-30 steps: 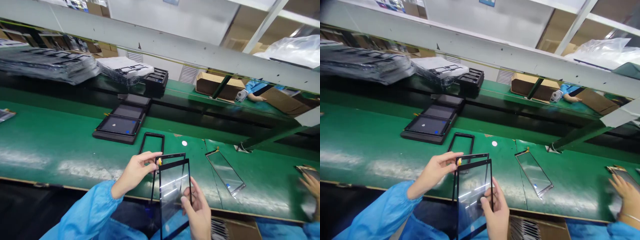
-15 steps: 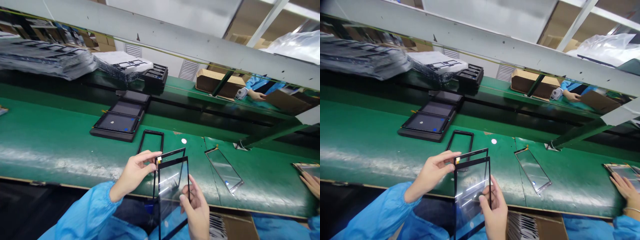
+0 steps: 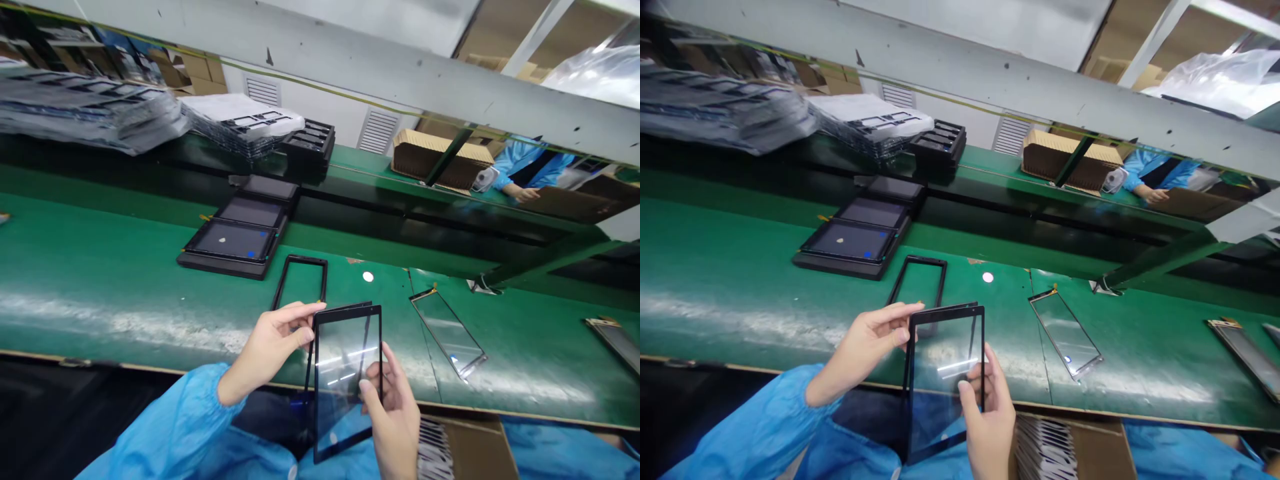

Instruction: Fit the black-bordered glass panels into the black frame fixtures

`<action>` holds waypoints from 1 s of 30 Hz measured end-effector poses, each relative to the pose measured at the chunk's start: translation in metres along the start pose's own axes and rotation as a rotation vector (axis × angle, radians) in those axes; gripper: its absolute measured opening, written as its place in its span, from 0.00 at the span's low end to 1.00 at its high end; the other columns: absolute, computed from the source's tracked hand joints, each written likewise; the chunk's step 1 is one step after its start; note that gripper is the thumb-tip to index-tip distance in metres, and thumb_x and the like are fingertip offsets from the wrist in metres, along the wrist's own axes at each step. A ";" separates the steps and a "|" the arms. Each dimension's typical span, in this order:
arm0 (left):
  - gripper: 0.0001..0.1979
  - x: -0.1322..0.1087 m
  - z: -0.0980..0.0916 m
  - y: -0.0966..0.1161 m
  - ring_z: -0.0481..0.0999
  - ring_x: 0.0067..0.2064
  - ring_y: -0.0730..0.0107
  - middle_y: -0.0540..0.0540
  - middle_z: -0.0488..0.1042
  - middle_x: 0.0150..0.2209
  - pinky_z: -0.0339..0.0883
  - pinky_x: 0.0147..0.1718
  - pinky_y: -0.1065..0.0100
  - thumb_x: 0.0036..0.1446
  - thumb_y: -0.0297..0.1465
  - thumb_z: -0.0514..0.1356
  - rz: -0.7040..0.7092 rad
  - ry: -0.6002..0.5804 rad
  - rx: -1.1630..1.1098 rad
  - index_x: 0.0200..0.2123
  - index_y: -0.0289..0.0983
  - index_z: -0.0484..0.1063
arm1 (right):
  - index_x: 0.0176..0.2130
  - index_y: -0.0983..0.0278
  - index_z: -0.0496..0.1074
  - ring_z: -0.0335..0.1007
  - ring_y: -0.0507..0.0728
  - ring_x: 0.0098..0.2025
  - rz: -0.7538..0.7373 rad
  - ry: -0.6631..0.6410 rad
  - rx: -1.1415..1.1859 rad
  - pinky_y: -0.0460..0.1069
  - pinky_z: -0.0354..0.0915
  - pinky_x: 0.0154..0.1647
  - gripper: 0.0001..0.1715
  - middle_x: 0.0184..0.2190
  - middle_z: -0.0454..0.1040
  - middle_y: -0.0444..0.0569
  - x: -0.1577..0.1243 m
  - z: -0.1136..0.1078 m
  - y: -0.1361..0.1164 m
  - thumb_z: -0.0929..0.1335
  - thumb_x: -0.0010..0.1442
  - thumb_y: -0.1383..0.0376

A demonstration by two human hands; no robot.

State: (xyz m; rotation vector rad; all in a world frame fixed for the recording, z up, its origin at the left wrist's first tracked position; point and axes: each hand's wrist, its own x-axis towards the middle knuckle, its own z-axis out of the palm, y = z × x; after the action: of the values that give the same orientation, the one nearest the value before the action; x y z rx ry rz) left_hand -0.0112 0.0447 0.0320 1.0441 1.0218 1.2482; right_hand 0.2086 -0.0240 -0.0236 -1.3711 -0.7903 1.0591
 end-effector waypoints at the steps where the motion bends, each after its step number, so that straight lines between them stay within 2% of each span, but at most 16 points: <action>1: 0.19 0.000 0.000 -0.001 0.76 0.33 0.70 0.48 0.75 0.34 0.75 0.30 0.72 0.55 0.27 0.71 -0.005 -0.002 0.000 0.50 0.46 0.87 | 0.62 0.50 0.76 0.72 0.54 0.32 -0.004 0.001 -0.009 0.45 0.69 0.25 0.37 0.36 0.77 0.42 0.000 0.000 0.000 0.80 0.54 0.58; 7: 0.19 -0.001 0.000 -0.007 0.77 0.34 0.69 0.46 0.77 0.33 0.75 0.30 0.73 0.56 0.31 0.72 -0.093 -0.006 -0.032 0.52 0.43 0.87 | 0.63 0.50 0.75 0.73 0.53 0.32 0.002 0.021 -0.044 0.45 0.71 0.26 0.37 0.36 0.78 0.43 -0.003 0.001 0.001 0.79 0.55 0.59; 14: 0.27 -0.001 -0.005 -0.010 0.80 0.36 0.66 0.45 0.81 0.35 0.78 0.30 0.72 0.55 0.36 0.75 -0.247 -0.006 -0.097 0.58 0.41 0.83 | 0.68 0.51 0.70 0.72 0.53 0.30 0.041 -0.063 -0.069 0.44 0.70 0.24 0.42 0.37 0.76 0.42 0.001 0.000 -0.002 0.79 0.57 0.57; 20: 0.26 0.000 -0.004 -0.011 0.82 0.38 0.66 0.46 0.80 0.38 0.80 0.30 0.73 0.55 0.36 0.76 -0.244 0.016 -0.146 0.57 0.43 0.83 | 0.70 0.54 0.68 0.72 0.54 0.32 0.081 -0.074 -0.090 0.46 0.72 0.26 0.43 0.37 0.76 0.44 -0.001 0.004 -0.007 0.78 0.59 0.57; 30: 0.26 0.000 -0.003 -0.014 0.84 0.41 0.63 0.43 0.83 0.37 0.79 0.28 0.76 0.56 0.36 0.75 -0.232 0.028 -0.140 0.58 0.41 0.82 | 0.70 0.52 0.68 0.73 0.54 0.34 0.062 -0.051 -0.156 0.46 0.71 0.31 0.43 0.38 0.77 0.43 -0.001 0.001 0.001 0.77 0.60 0.56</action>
State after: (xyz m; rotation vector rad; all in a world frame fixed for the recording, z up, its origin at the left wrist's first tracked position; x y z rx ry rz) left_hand -0.0111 0.0446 0.0178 0.7791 1.0302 1.1285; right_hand 0.2072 -0.0244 -0.0242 -1.5131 -0.8880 1.1031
